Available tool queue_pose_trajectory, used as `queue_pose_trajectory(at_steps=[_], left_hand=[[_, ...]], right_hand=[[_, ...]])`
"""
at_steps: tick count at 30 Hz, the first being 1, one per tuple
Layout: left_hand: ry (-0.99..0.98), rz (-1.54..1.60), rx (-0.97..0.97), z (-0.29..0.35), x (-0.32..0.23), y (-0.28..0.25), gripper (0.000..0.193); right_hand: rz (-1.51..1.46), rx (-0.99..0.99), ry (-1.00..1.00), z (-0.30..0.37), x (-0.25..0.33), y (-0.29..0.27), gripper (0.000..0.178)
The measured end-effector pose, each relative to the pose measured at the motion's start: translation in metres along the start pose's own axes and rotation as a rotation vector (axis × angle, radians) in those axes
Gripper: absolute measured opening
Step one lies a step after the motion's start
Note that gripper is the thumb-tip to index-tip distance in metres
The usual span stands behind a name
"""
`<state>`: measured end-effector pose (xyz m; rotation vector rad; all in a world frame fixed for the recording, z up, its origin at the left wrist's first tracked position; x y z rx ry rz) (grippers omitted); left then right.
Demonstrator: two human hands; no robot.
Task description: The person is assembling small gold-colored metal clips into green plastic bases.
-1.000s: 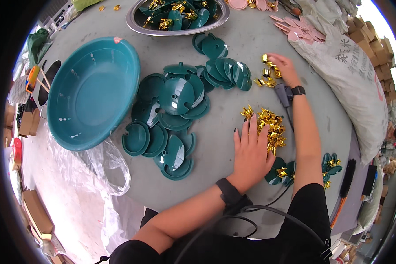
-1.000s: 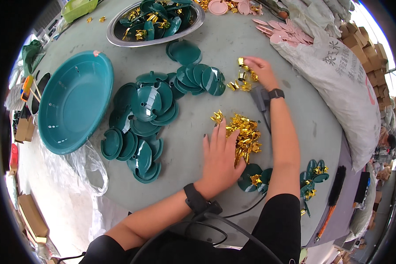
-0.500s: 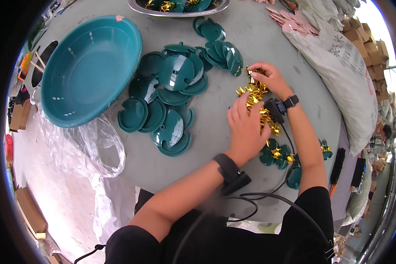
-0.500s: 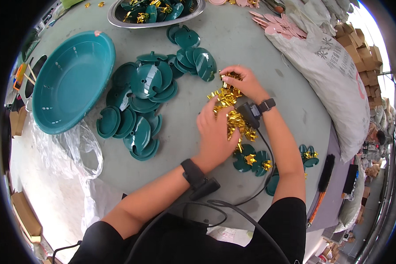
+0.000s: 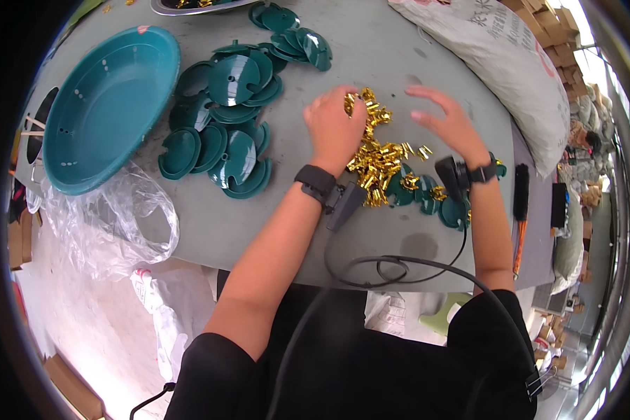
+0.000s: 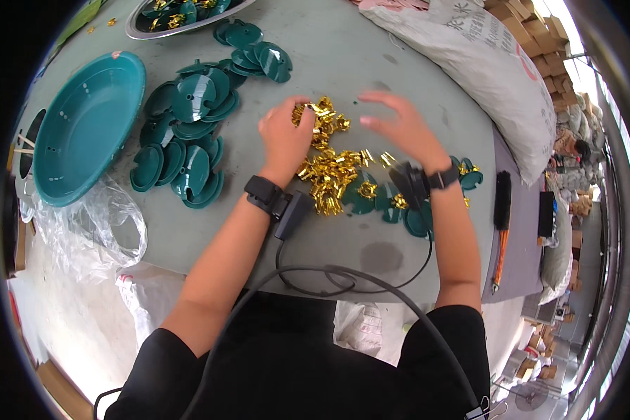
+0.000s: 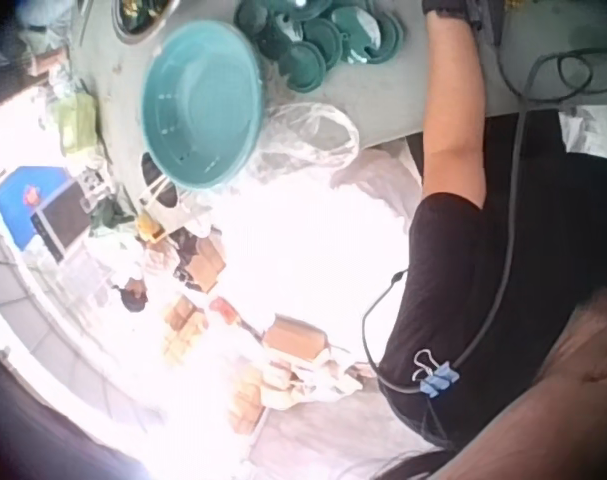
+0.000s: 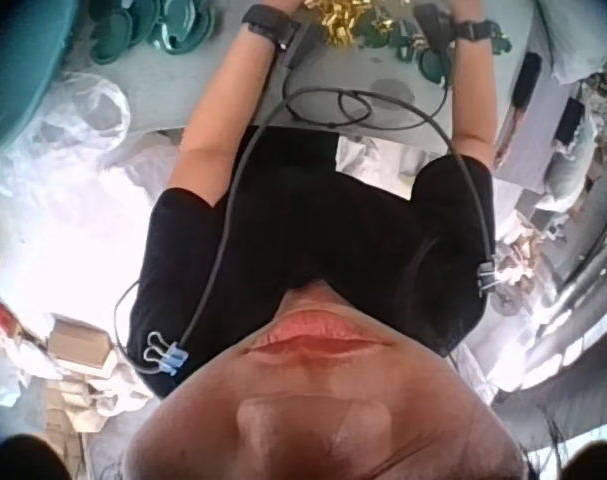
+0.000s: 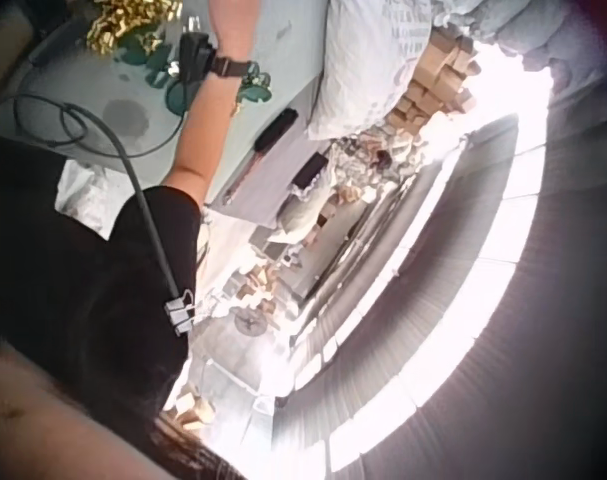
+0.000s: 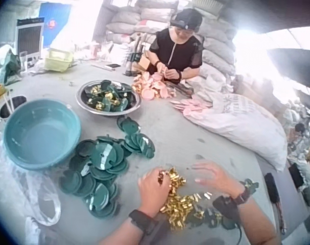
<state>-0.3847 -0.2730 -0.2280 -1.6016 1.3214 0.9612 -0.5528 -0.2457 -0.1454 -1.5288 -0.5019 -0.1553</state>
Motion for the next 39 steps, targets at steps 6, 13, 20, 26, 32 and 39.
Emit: queue_pose_trajectory(at_steps=[6,13,20,26,32,39], left_hand=[[0.074,-0.105,0.027,0.004,0.001,0.005,0.019],[0.06,-0.158,0.086,0.006,0.006,0.01,0.02],[0.073,-0.18,0.088,0.005,0.002,0.012,0.02],[0.09,-0.193,0.059,0.002,-0.003,0.008,0.018],[0.042,-0.015,0.085,-0.002,0.011,0.002,0.015],[-0.006,0.031,0.159,-0.005,0.002,0.009,0.015]], right_hand=[[0.175,-0.098,0.128,0.106,0.022,0.047,0.033],[0.255,-0.204,0.118,0.122,-0.01,0.043,0.022],[0.317,-0.264,0.482,0.135,-0.118,0.001,0.031],[0.266,-0.563,0.371,0.099,-0.086,0.013,0.05],[-0.281,-0.419,0.28,0.039,-0.022,0.089,0.054],[-0.617,-0.602,0.286,0.039,-0.049,0.087,0.048]])
Point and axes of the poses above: each hand's wrist, its own z-axis away from the middle knuckle, its own y-axis out of the palm, x = y × z, the point moved 9 cm from there along -z, towards the middle knuckle, and after that the axes turned 9 degrees about z, right-handed, at the moved point
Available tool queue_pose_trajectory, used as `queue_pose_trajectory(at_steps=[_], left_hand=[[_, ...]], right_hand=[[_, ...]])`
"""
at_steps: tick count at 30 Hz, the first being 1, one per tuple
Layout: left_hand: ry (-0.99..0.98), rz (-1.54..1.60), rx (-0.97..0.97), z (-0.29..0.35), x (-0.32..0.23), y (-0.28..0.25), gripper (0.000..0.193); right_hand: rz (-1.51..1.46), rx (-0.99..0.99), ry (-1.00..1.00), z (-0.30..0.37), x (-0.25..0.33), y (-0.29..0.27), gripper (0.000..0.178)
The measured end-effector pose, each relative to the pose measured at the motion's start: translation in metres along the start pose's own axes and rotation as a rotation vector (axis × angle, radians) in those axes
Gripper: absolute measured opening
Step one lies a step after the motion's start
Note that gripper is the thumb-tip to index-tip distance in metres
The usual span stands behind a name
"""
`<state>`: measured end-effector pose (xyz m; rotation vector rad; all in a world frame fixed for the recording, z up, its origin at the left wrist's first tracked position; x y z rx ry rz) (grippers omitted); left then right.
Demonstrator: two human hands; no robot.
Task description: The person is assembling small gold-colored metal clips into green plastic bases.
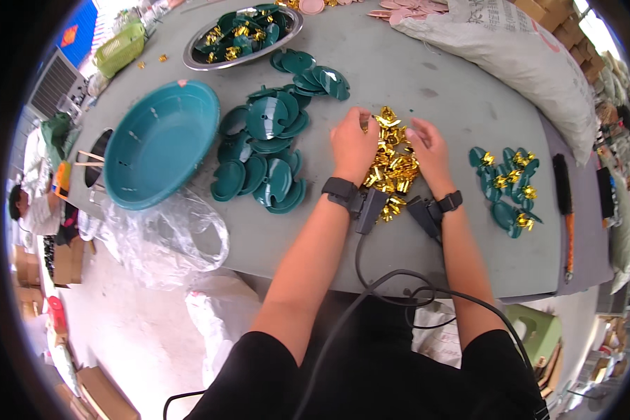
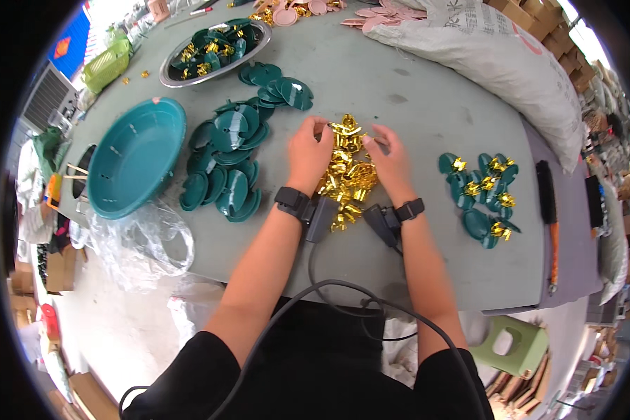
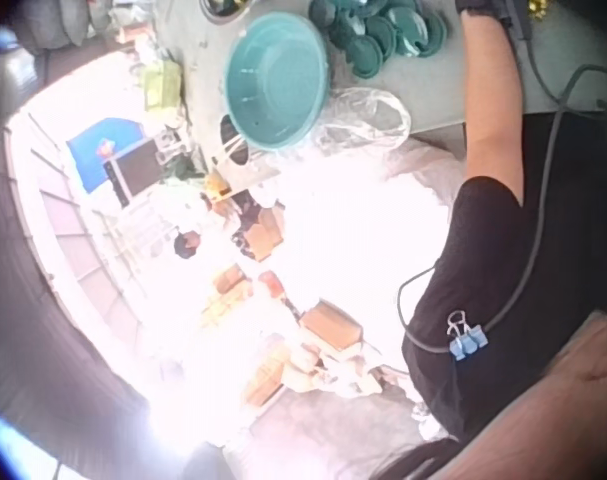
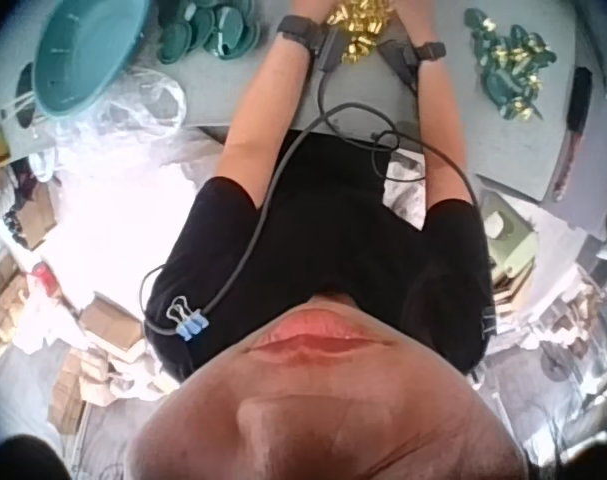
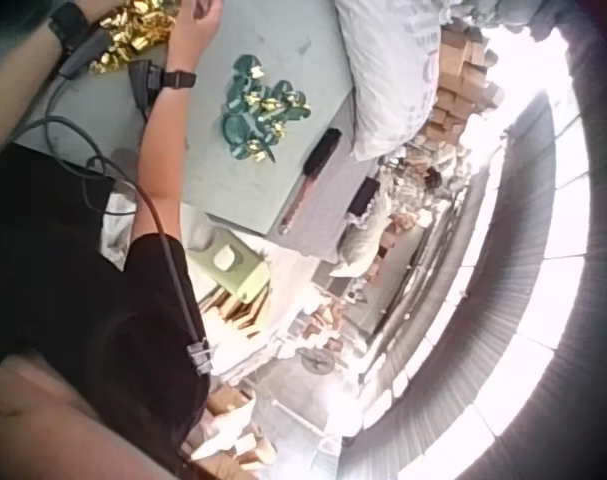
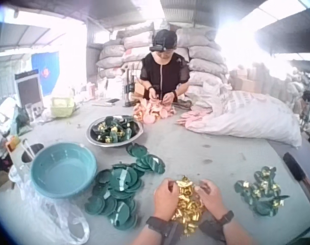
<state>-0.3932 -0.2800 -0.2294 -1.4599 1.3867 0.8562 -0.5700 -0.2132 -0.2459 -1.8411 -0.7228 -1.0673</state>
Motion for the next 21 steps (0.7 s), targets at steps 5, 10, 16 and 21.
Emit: queue_pose_trajectory(at_steps=[5,10,16,21], left_hand=[[0.381,-0.217,-0.181,0.003,-0.055,-0.038,0.026],[0.307,-0.702,-0.401,-0.009,-0.065,-0.111,0.049],[-0.17,-1.042,-0.043,-0.044,0.0,-0.155,0.068],[-0.072,-0.933,0.078,-0.048,0.005,-0.145,0.071]], right_hand=[[0.414,-0.079,0.06,-0.012,-0.01,-0.029,0.047],[0.235,0.285,-0.103,-0.012,-0.011,-0.007,0.038],[0.195,0.317,-0.074,-0.006,-0.034,-0.021,0.023],[0.149,0.282,-0.126,-0.002,-0.036,-0.026,0.025]])
Point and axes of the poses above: each hand's wrist, its own z-axis away from the middle knuckle, its own y-axis out of the palm, x = y × z, the point moved 9 cm from there along -z, towards the middle knuckle, and after that the axes turned 9 degrees about z, right-handed, at the moved point
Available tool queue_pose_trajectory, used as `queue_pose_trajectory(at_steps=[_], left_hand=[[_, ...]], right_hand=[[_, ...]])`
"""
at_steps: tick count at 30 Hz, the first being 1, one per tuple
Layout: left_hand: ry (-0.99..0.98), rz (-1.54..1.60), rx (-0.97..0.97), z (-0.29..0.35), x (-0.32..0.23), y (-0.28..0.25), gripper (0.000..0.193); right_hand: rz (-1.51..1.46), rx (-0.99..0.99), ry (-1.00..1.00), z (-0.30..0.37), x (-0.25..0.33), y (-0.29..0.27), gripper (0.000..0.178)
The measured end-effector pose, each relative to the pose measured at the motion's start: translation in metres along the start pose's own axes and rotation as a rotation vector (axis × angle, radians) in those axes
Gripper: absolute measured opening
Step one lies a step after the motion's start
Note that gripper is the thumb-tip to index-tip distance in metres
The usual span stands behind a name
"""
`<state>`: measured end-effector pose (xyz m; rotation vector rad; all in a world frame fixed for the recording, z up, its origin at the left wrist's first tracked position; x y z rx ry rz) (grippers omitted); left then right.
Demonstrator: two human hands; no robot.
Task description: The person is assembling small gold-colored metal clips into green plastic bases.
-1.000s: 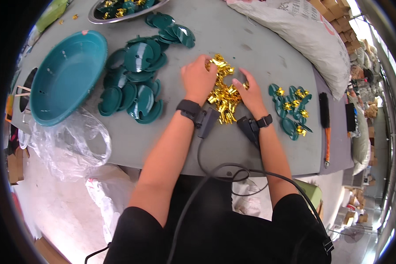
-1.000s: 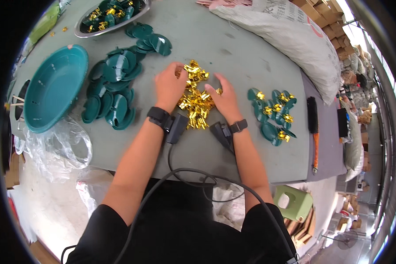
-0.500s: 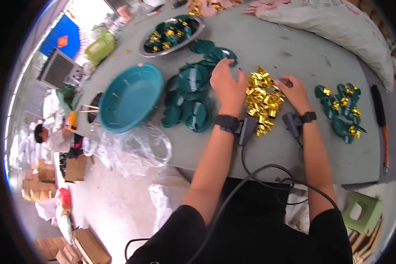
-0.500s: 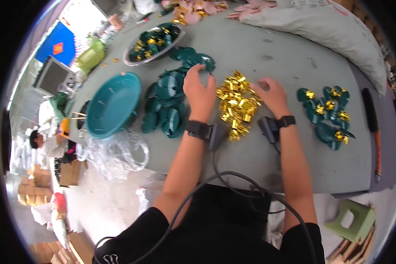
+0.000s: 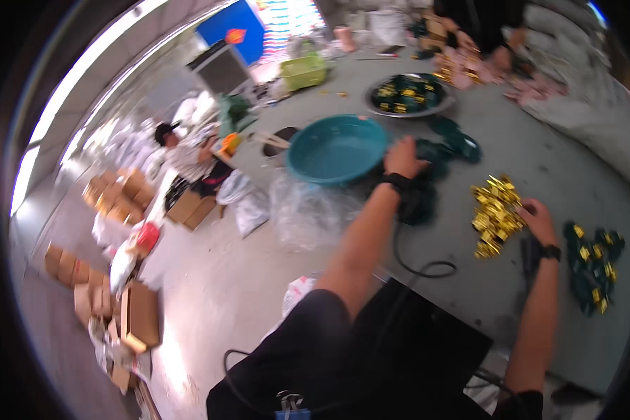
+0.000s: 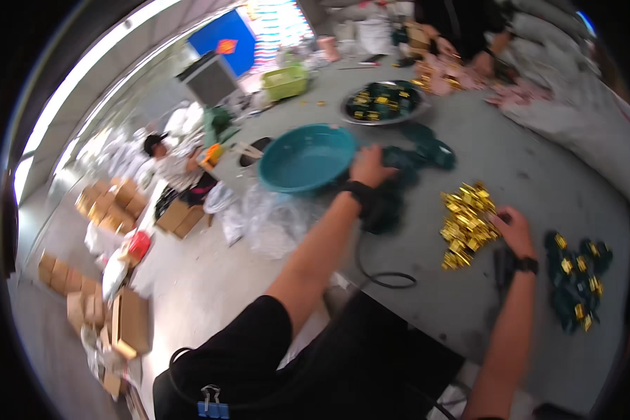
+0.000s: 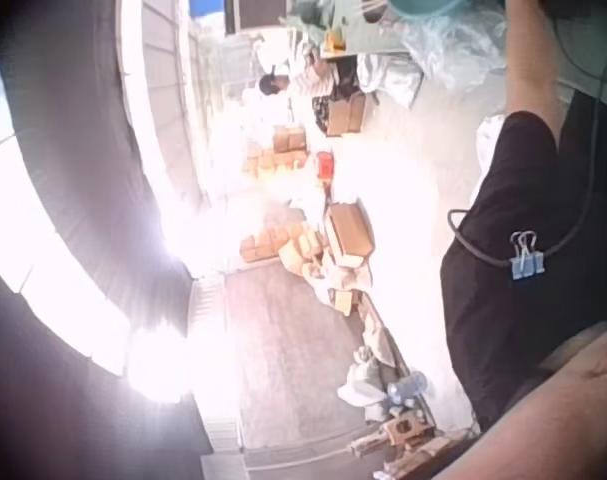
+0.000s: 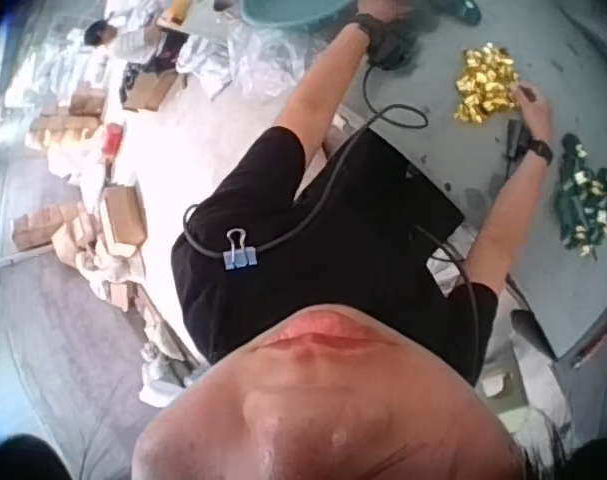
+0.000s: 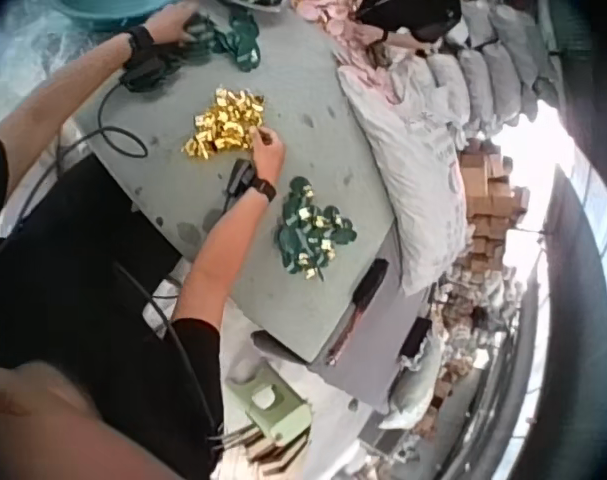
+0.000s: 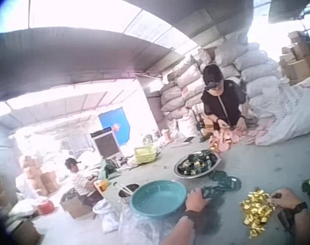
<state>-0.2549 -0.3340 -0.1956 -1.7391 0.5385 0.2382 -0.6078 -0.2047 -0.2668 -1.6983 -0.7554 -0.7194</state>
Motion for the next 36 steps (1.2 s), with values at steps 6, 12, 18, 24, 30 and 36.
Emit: queue_pose_trajectory(at_steps=[6,12,18,24,30,36], left_hand=[[0.283,0.179,-0.265,0.012,-0.02,-0.042,0.032],[0.348,0.4,-0.374,0.045,-0.053,-0.056,0.023],[0.156,1.149,-0.153,0.071,-0.081,-0.013,0.017],[-0.266,2.084,0.395,0.091,-0.127,0.039,0.017],[-0.312,2.301,0.445,0.096,-0.156,0.084,0.029],[-0.277,2.124,0.575,0.135,-0.182,0.093,0.033]], right_hand=[[-0.215,-0.27,-0.048,-0.017,0.014,-0.013,0.024],[-0.471,-0.282,0.066,-0.016,0.013,-0.017,0.028],[-0.513,-0.322,0.061,-0.003,0.01,-0.033,0.029],[-0.805,-0.484,0.044,0.008,0.009,-0.039,0.028],[-0.915,-0.423,-0.024,0.05,0.06,-0.015,0.035],[-1.183,-0.405,-0.013,0.072,0.109,0.009,0.032]])
Point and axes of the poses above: each hand's wrist, its own z-axis away from the middle knuckle, its own y-axis out of the palm, x = y × z, the point moved 9 cm from there along -z, towards the middle knuckle, and after that the axes turned 9 degrees about z, right-handed, at the moved point
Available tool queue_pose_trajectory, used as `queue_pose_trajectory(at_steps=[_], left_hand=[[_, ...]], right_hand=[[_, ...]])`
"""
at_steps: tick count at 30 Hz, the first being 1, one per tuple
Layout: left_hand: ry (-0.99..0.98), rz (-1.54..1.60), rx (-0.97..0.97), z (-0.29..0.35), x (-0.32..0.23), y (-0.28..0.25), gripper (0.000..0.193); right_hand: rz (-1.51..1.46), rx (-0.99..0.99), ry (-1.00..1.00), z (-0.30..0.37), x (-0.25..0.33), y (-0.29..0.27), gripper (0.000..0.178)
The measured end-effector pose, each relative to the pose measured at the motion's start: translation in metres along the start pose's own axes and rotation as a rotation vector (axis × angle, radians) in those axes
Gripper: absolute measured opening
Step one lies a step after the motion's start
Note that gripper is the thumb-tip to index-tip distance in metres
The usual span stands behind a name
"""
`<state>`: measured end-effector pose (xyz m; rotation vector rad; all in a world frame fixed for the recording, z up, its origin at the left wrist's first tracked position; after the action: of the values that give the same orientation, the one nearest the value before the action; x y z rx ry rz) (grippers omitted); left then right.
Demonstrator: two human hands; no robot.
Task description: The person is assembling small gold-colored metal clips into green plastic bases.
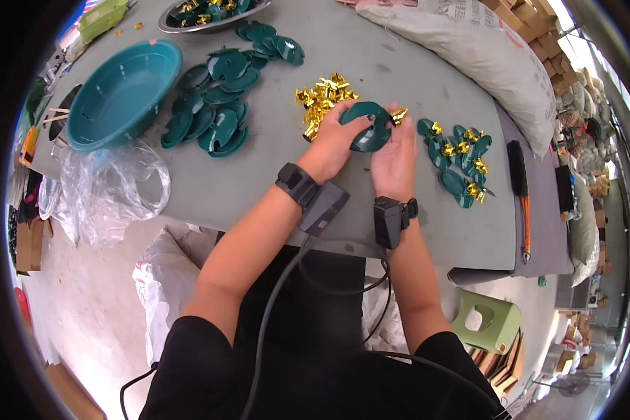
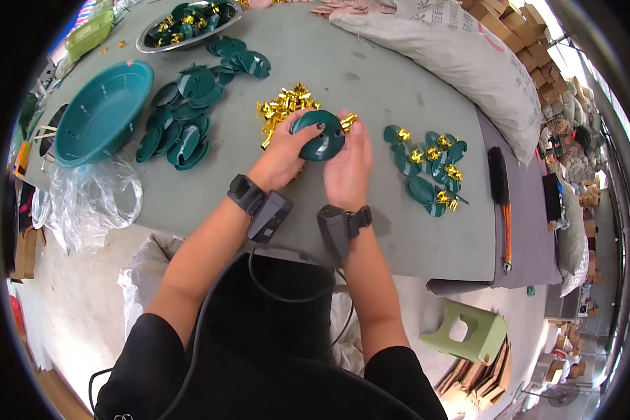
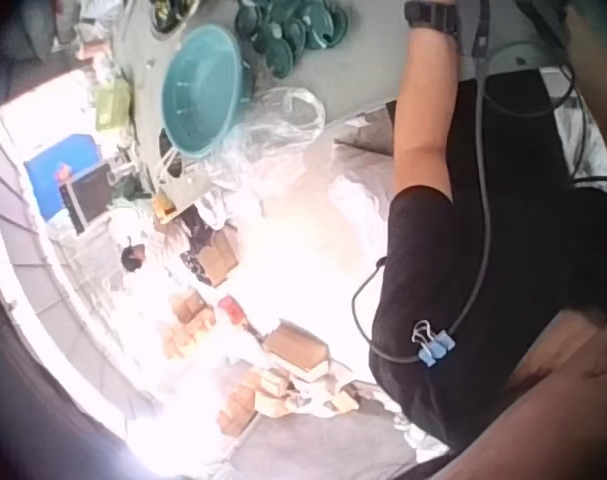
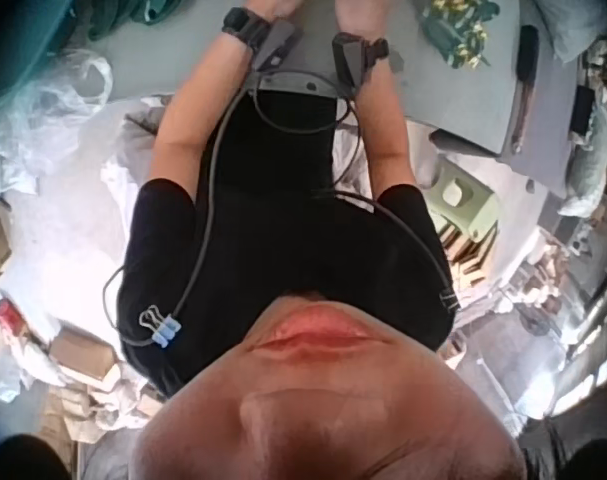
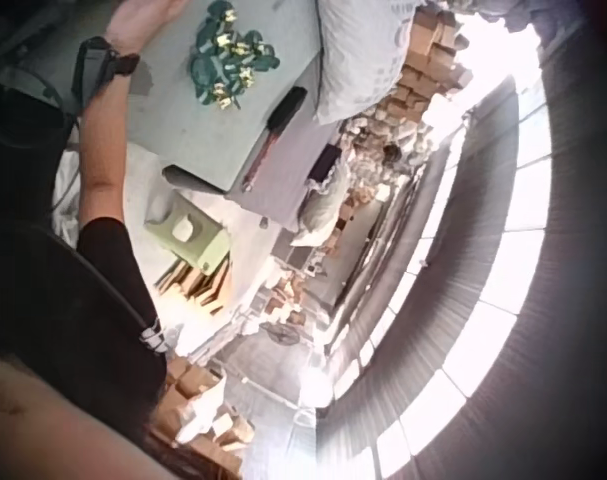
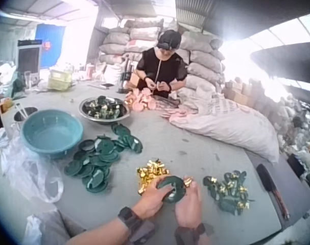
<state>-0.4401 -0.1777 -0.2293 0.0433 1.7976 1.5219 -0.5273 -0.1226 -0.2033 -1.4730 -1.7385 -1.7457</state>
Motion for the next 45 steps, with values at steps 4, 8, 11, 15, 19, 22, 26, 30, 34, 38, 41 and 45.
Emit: queue_pose_trajectory(at_steps=[4,8,11,15,19,22,26,30,34,38,41,45], left_hand=[[-0.066,-0.087,0.068,0.001,0.01,0.011,0.032],[-0.164,0.036,0.058,0.009,0.003,0.017,0.036],[-0.169,0.041,0.049,0.015,-0.002,0.02,0.036],[-0.187,0.088,0.122,0.013,-0.005,0.022,0.035],[-0.188,0.127,0.178,0.012,-0.004,0.024,0.035],[-0.079,0.125,0.235,0.008,-0.007,0.025,0.034],[-0.03,0.113,0.207,0.011,-0.011,0.027,0.03],[-0.078,0.165,0.16,0.011,-0.007,0.023,0.026],[-0.004,0.148,0.137,0.01,-0.013,0.02,0.023],[-0.007,0.182,0.108,0.011,-0.017,0.019,0.02],[0.035,0.151,0.109,0.008,-0.017,0.016,0.019],[0.123,-0.002,0.155,0.003,-0.02,0.015,0.019]], right_hand=[[0.149,-0.034,-0.095,-0.007,0.015,-0.007,0.029],[0.607,-0.098,-0.322,0.003,0.046,0.005,0.032],[0.982,0.056,-0.4,0.012,0.041,0.028,0.032],[1.024,0.052,-0.375,0.01,0.033,0.02,0.034],[1.185,0.003,-0.48,0.016,0.041,0.021,0.029],[1.3,-0.038,-0.549,0.021,0.043,0.026,0.023],[1.315,-0.04,-0.582,0.023,0.048,0.029,0.02],[1.277,-0.026,-0.667,0.026,0.05,0.033,0.021],[1.113,-0.033,-0.5,0.022,0.041,0.019,0.02],[0.973,-0.071,-0.48,0.026,0.041,0.018,0.02],[1.104,-0.027,-0.556,0.029,0.041,0.029,0.019],[1.193,-0.036,-0.605,0.031,0.04,0.037,0.019]])
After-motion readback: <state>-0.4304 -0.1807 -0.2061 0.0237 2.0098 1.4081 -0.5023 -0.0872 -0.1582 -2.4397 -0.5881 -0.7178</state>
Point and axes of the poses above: each hand's wrist, its own z-axis away from the middle knuckle, its own y-axis out of the palm, x = y × z, the point moved 9 cm from there along -z, towards the middle knuckle, and after that the axes turned 9 degrees about z, right-handed, at the moved point
